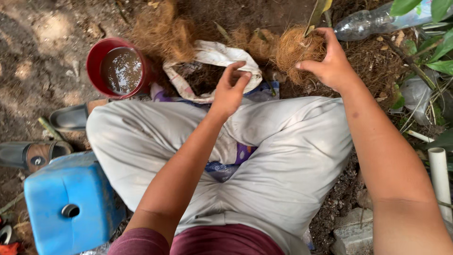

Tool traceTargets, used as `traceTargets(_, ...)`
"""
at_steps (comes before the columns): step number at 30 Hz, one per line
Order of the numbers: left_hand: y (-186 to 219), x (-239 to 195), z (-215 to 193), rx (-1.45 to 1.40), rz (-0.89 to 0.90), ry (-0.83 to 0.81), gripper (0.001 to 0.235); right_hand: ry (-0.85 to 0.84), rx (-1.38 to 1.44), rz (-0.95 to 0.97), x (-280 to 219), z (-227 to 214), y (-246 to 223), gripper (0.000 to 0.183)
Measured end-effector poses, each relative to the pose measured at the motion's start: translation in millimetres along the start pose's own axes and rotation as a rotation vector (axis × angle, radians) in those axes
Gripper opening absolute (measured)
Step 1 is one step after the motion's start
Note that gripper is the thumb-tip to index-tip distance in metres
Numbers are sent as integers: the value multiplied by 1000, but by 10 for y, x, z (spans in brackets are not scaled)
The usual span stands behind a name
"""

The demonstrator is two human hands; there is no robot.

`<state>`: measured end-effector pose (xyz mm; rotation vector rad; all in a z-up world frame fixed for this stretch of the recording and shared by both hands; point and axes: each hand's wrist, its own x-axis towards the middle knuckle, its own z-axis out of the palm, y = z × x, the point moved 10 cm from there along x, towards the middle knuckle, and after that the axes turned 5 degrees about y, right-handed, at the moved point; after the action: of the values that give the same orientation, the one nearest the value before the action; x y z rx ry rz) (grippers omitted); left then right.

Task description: The person sits on the ground and prepares a coconut sprout for planting. They remove loose husk fibers, gather soil from a sack, and pack the soil around the base of the sprout by hand.

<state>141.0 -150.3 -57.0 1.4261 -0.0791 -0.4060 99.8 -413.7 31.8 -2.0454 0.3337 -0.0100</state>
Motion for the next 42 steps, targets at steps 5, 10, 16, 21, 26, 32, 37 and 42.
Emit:
traceTargets(5, -159, 277, 848, 81, -108, -166, 54, -6, -121, -145, 266, -193, 289, 86)
traceTargets(10, -551, 653, 1314, -196, -294, -182, 60, -77, -117, 113, 454, -149, 783, 98)
traceTargets(16, -852, 762, 1509, -88, -262, -173, 57, -155, -289, 244, 580, -60, 1048, 107)
traceTargets(21, -1114, 779, 1531, 70, -457, -140, 65, -186, -316, 299, 647, 5, 1236, 98)
traceTargets(26, -1233, 840, 1612, 54, -500, -154, 69, -184, -338, 321, 731, 58, 1447, 93)
traceTargets(32, -1583, 818, 1660, 39, -686, -128, 71, -238, -383, 292, 780, 164, 1754, 91)
traceTargets(37, -1605, 869, 1522, -1, -518, -18, 62, -209, -441, 21, 877, 304, 1654, 101)
traceTargets(42, -1716, 693, 1324, -1, -474, -26, 47, -238, -521, 51, 863, 311, 1620, 105)
